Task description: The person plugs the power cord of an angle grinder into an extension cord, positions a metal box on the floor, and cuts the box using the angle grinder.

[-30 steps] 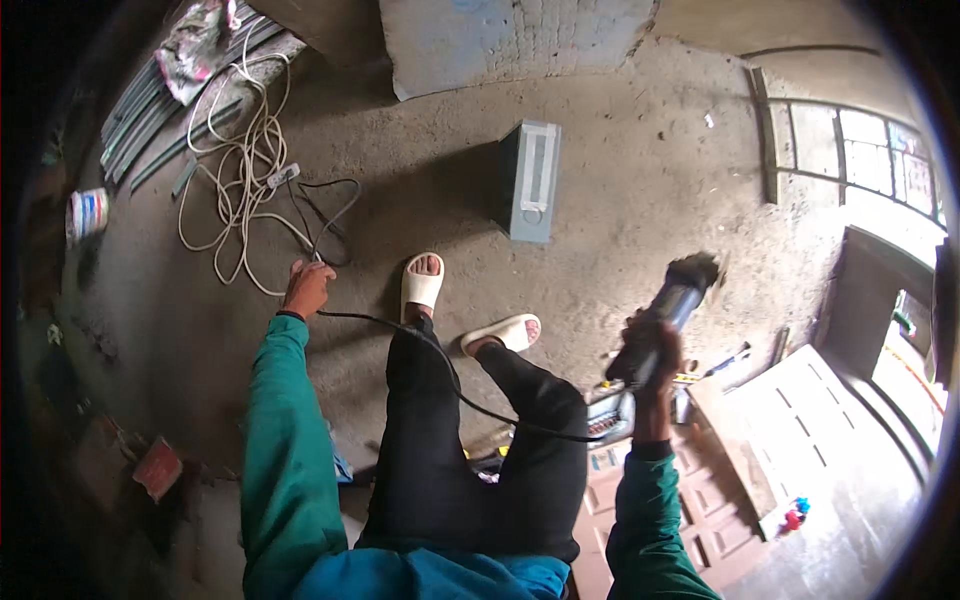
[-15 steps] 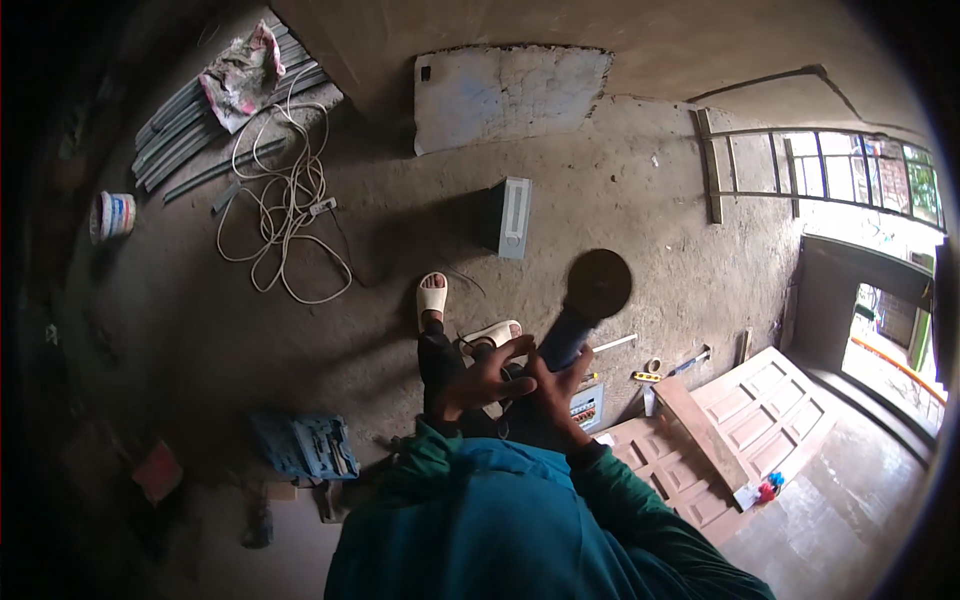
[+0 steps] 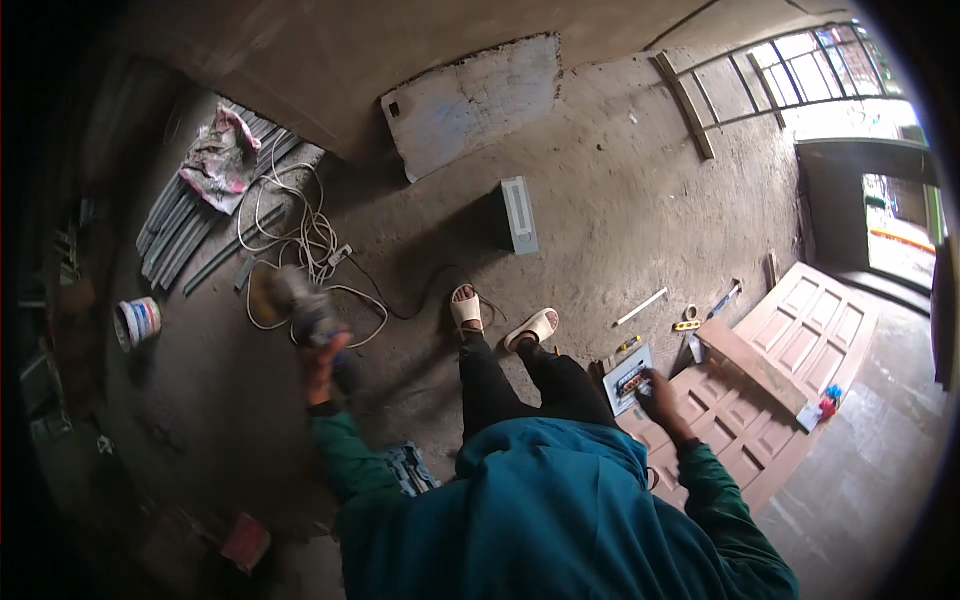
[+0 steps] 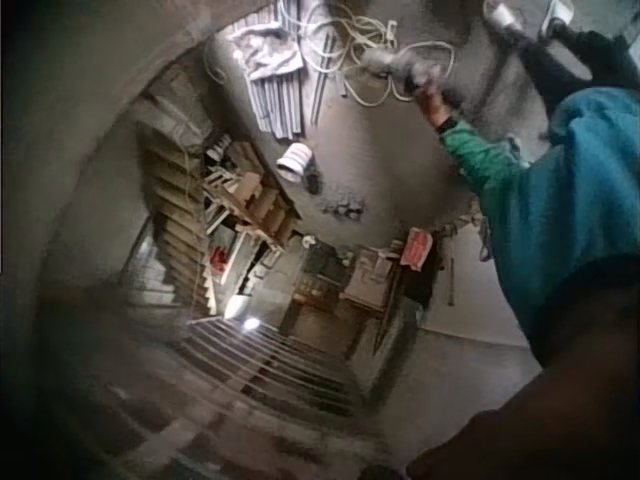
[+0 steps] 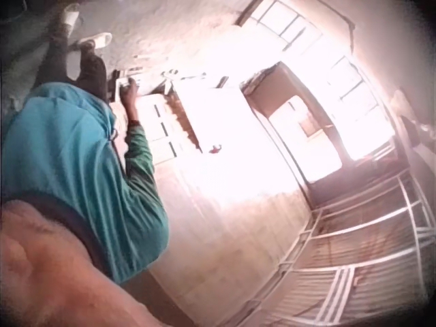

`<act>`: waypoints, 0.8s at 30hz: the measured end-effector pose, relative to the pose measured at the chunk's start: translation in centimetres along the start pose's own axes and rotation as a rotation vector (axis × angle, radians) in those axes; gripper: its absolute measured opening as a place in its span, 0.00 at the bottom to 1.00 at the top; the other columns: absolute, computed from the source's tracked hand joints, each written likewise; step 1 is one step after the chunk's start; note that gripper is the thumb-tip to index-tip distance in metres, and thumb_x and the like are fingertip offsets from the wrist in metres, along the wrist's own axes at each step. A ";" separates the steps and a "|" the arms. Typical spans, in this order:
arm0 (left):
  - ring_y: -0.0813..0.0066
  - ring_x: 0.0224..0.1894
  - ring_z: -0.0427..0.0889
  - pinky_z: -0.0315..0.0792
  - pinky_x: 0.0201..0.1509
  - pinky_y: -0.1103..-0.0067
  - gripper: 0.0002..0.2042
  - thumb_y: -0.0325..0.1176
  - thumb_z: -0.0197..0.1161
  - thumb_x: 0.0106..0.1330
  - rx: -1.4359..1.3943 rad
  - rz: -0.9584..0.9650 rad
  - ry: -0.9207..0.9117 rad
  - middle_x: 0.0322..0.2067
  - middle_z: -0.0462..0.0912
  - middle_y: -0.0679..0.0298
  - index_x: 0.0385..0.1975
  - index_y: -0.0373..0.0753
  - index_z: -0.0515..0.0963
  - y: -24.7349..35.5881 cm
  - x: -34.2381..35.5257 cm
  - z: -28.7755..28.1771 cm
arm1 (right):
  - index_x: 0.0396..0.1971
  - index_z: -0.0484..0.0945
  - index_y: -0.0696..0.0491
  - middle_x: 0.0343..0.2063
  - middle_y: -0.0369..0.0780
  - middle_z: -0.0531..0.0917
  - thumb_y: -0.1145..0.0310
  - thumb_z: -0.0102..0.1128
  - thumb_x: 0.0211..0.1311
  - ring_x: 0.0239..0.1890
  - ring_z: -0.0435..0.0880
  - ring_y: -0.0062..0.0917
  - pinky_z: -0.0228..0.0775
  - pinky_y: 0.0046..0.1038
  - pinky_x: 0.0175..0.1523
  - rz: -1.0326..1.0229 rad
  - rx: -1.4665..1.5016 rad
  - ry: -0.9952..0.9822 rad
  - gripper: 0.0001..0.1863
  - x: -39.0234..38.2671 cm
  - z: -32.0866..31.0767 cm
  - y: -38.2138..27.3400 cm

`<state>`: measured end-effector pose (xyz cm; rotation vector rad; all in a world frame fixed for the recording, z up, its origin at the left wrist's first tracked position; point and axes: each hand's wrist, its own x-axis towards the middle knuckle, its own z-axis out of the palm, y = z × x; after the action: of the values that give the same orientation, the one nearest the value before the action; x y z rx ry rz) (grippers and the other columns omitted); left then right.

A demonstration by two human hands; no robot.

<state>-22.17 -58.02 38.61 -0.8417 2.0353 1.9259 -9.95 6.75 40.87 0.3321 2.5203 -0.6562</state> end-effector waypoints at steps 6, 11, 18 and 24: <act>0.78 0.34 0.74 0.69 0.41 0.78 0.14 0.32 0.70 0.50 0.220 0.242 0.234 0.32 0.77 0.68 0.35 0.37 0.76 12.9 -1.5 -11.9 | 0.41 0.75 0.58 0.35 0.48 0.82 0.59 0.63 0.46 0.41 0.82 0.42 0.73 0.42 0.44 0.753 0.023 -0.334 0.23 -20.4 -3.0 13.0; 0.75 0.36 0.76 0.71 0.43 0.78 0.16 0.31 0.68 0.53 0.241 0.314 0.163 0.35 0.77 0.65 0.41 0.36 0.74 17.2 -1.1 -21.2 | 0.34 0.78 0.57 0.25 0.44 0.82 0.58 0.65 0.50 0.29 0.81 0.33 0.73 0.43 0.36 1.255 0.914 -0.263 0.18 -27.0 0.4 3.7; 0.77 0.35 0.77 0.71 0.41 0.79 0.13 0.31 0.70 0.51 0.260 0.379 -0.020 0.32 0.79 0.67 0.35 0.35 0.78 13.9 2.8 -12.4 | 0.35 0.78 0.57 0.28 0.45 0.82 0.55 0.65 0.50 0.32 0.81 0.34 0.73 0.43 0.37 1.005 0.586 -0.265 0.20 -31.0 4.3 2.1; 0.79 0.32 0.78 0.71 0.39 0.80 0.13 0.33 0.71 0.49 0.170 0.322 -0.184 0.30 0.80 0.68 0.33 0.37 0.79 10.9 4.3 -2.7 | 0.36 0.79 0.56 0.31 0.46 0.82 0.53 0.65 0.50 0.34 0.81 0.36 0.73 0.44 0.37 0.956 0.413 -0.321 0.22 -33.9 5.9 2.0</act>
<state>-30.91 -61.97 45.82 -0.3002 2.2873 1.8629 21.65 1.91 53.70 1.3375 1.6149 -0.7227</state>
